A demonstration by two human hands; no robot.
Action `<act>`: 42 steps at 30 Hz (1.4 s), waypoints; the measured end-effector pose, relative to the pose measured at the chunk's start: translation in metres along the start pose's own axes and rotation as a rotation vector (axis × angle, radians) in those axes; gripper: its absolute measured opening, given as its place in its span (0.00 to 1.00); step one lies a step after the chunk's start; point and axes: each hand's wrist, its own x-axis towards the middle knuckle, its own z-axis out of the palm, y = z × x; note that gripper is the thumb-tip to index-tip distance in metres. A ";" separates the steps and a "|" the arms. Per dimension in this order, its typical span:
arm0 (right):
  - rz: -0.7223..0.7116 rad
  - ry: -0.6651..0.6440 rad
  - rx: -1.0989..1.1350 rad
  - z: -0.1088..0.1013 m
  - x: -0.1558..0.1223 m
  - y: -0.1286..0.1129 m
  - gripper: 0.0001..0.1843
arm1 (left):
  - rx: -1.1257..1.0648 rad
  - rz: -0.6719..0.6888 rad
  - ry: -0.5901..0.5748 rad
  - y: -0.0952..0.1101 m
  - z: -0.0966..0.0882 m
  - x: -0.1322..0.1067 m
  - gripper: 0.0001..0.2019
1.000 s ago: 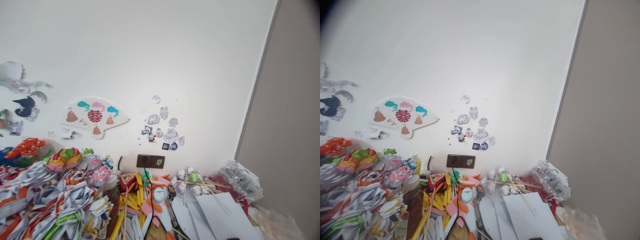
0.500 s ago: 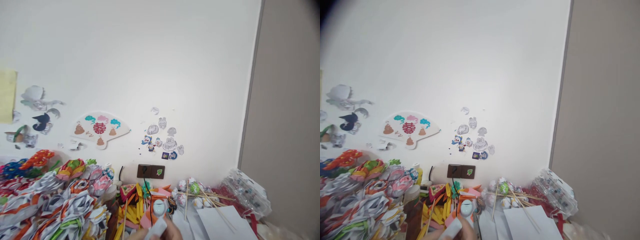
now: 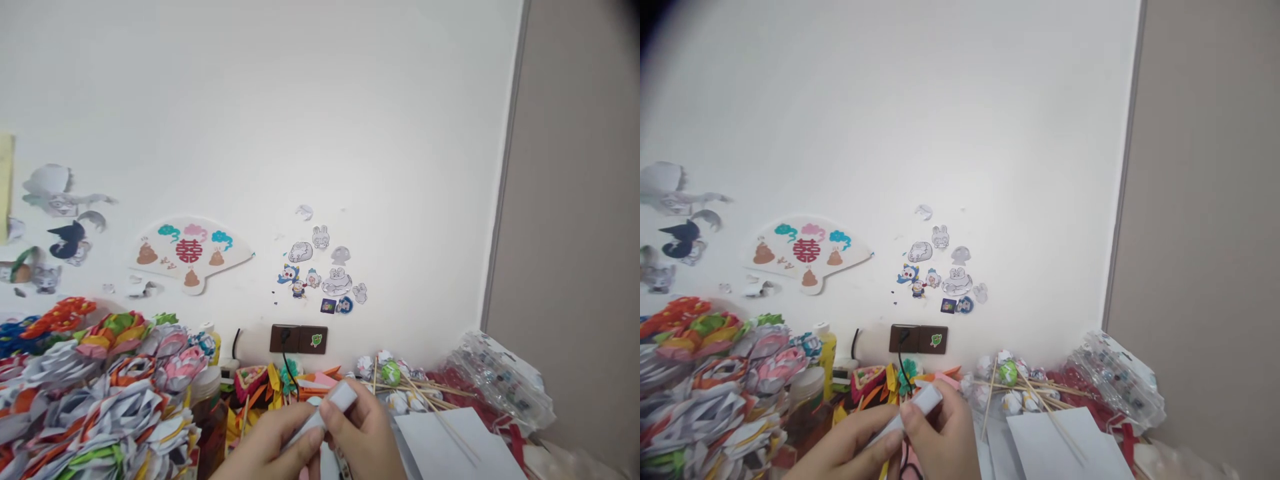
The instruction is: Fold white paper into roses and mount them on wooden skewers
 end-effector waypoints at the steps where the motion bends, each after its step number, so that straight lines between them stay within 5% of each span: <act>1: 0.015 -0.017 -0.001 -0.002 0.000 -0.002 0.21 | 0.000 0.000 -0.012 0.003 0.001 0.001 0.22; 6: 0.029 -0.112 -0.027 -0.012 0.002 -0.002 0.19 | 0.022 -0.029 -0.022 0.013 0.003 0.004 0.21; 42: 0.061 0.044 0.030 -0.002 -0.001 -0.003 0.23 | -0.123 -0.146 -0.102 0.013 0.007 0.007 0.28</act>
